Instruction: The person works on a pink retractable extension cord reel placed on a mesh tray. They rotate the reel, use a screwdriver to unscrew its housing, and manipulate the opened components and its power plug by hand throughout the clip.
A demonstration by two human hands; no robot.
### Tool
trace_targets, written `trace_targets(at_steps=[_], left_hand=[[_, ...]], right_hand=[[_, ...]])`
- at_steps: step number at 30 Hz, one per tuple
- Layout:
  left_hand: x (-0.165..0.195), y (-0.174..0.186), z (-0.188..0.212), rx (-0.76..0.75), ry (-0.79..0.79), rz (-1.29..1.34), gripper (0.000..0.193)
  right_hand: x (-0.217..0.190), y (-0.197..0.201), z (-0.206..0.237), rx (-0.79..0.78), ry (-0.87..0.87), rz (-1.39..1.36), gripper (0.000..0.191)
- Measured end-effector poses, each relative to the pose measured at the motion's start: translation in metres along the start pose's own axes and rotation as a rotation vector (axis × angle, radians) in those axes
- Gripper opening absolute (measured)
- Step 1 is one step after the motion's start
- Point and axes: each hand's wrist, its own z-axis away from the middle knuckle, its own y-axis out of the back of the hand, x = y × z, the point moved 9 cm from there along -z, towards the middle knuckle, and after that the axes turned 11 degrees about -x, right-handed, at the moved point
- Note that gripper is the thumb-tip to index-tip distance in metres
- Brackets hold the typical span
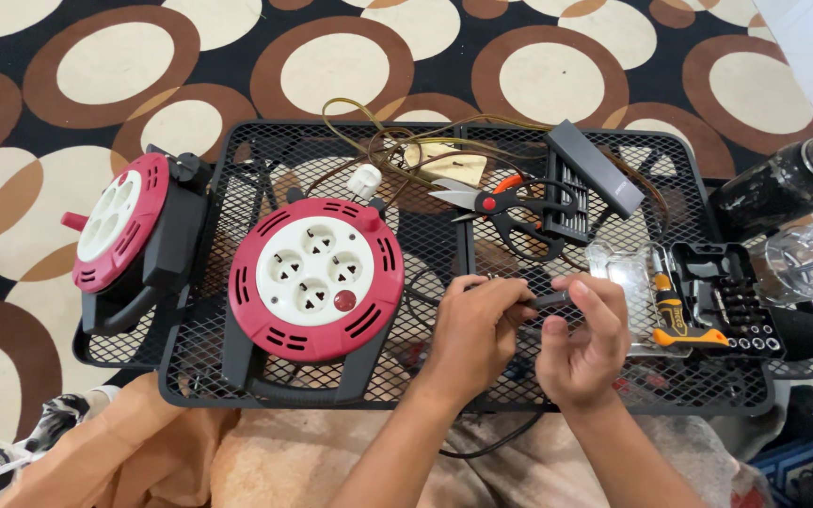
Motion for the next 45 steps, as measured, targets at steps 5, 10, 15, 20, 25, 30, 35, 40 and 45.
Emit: trace_targets(at_steps=[5,10,15,20,25,30,35,40,45], left_hand=[[0.002,0.002,0.002,0.027,-0.010,-0.025,0.020],[0.000,-0.001,0.003,0.007,0.052,-0.069,0.017],[0.014,0.004,0.006,0.023,-0.097,-0.109,0.032],[0.004,0.000,0.003,0.029,-0.030,-0.060,0.017],[0.002,-0.005,0.003,0.047,-0.041,-0.029,0.022],[-0.005,-0.014,-0.003,0.024,0.023,-0.008,0.024],[0.002,-0.019,-0.007,0.062,0.007,-0.092,0.034],[-0.003,-0.023,-0.011,0.074,0.101,-0.162,0.038],[0.000,-0.031,-0.016,0.015,0.149,-0.289,0.044]], right_hand=[[-0.001,-0.001,0.000,0.018,-0.015,-0.009,0.039],[0.001,-0.003,0.002,0.011,-0.020,-0.016,0.041],[0.002,-0.004,0.004,0.017,-0.023,-0.032,0.041],[-0.001,-0.003,0.003,0.024,0.003,-0.043,0.042],[0.001,0.003,-0.004,-0.003,-0.099,0.128,0.022],[0.013,0.010,-0.007,-0.019,-0.231,0.139,0.012],[0.029,0.017,-0.004,-0.027,-0.316,0.163,0.006],[0.055,0.020,0.005,-0.016,-0.377,-0.018,0.011],[0.073,0.025,0.010,0.007,-0.436,-0.074,0.014]])
